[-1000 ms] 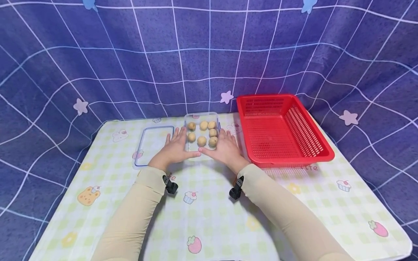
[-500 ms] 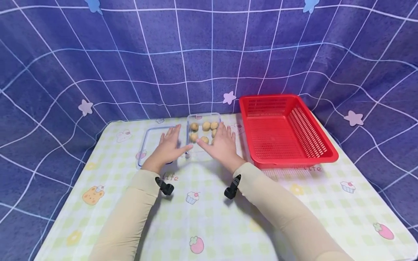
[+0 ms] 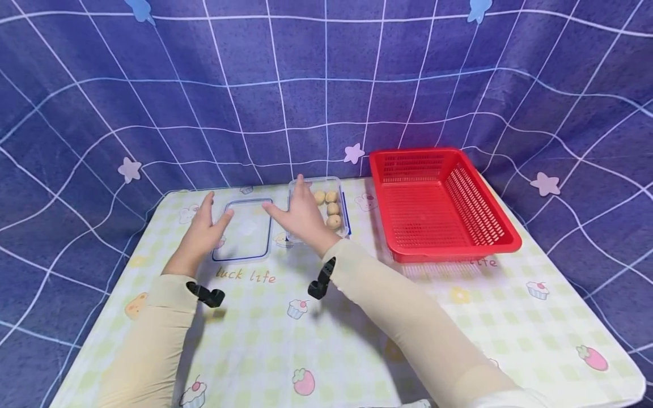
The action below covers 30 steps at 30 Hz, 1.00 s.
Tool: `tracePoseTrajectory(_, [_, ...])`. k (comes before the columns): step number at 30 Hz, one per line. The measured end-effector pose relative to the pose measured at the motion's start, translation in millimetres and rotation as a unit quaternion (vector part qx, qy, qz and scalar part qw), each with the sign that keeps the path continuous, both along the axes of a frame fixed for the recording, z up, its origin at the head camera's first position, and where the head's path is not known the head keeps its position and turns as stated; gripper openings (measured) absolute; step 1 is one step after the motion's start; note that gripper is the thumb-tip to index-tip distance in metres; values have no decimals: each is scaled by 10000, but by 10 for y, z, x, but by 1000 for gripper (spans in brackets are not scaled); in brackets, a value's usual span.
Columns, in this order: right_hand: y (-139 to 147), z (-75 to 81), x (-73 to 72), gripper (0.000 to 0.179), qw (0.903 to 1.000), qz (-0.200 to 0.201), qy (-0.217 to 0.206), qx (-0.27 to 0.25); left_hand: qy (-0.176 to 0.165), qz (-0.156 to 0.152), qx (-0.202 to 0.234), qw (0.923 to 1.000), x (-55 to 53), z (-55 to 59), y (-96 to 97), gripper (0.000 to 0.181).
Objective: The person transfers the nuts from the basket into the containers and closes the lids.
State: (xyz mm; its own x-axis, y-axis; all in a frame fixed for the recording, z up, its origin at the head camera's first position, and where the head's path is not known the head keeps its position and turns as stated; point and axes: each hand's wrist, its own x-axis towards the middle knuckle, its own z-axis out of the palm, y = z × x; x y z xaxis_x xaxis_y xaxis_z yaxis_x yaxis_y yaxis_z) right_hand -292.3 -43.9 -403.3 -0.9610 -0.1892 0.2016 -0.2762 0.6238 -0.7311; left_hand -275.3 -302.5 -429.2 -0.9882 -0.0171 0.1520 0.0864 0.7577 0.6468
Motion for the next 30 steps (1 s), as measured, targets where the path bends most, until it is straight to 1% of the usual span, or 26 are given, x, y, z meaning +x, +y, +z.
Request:
tracePoseTrajectory(5, [-232, 23, -21, 112, 9986, 263, -358, -303, -229, 186, 324, 9990, -37, -44, -224, 86])
tracePoseTrajectory(7, [-318, 10, -29, 111, 9974, 406, -479, -340, -339, 239, 429, 9982, -49, -72, -302, 88])
tracePoseTrajectory(9, [-405, -7, -31, 111, 9961, 523, -609, -354, -430, 273, 436, 9978, -60, -100, -363, 89])
tracePoseTrajectory(12, [-543, -37, -38, 110, 9957, 514, -739, -223, -560, 312, 373, 9972, -76, -123, -404, 88])
tracePoseTrajectory(15, [-678, -68, -38, 108, 9950, 338, -932, -77, -758, 255, 581, 9951, -91, -140, -405, 88])
tracePoseTrajectory(18, [-786, -105, -39, 104, 9919, 131, -1263, 68, -1035, 224, 961, 9897, -108, -163, -395, 88])
tracePoseTrajectory(22, [-866, -152, -51, 99, 9834, -210, -1799, 110, -1335, 342, 1455, 9797, -141, -197, -386, 87])
tracePoseTrajectory(26, [-882, -184, -69, 97, 9727, -523, -2257, -130, -1546, 270, 2037, 9664, -184, -204, -368, 84])
tracePoseTrajectory(28, [-879, -195, -79, 97, 9685, -604, -2390, -341, -1660, 226, 2164, 9618, -206, -196, -355, 83])
tracePoseTrajectory(30, [-876, -203, -91, 96, 9649, -646, -2480, -578, -1802, 281, 2226, 9577, -228, -180, -339, 83])
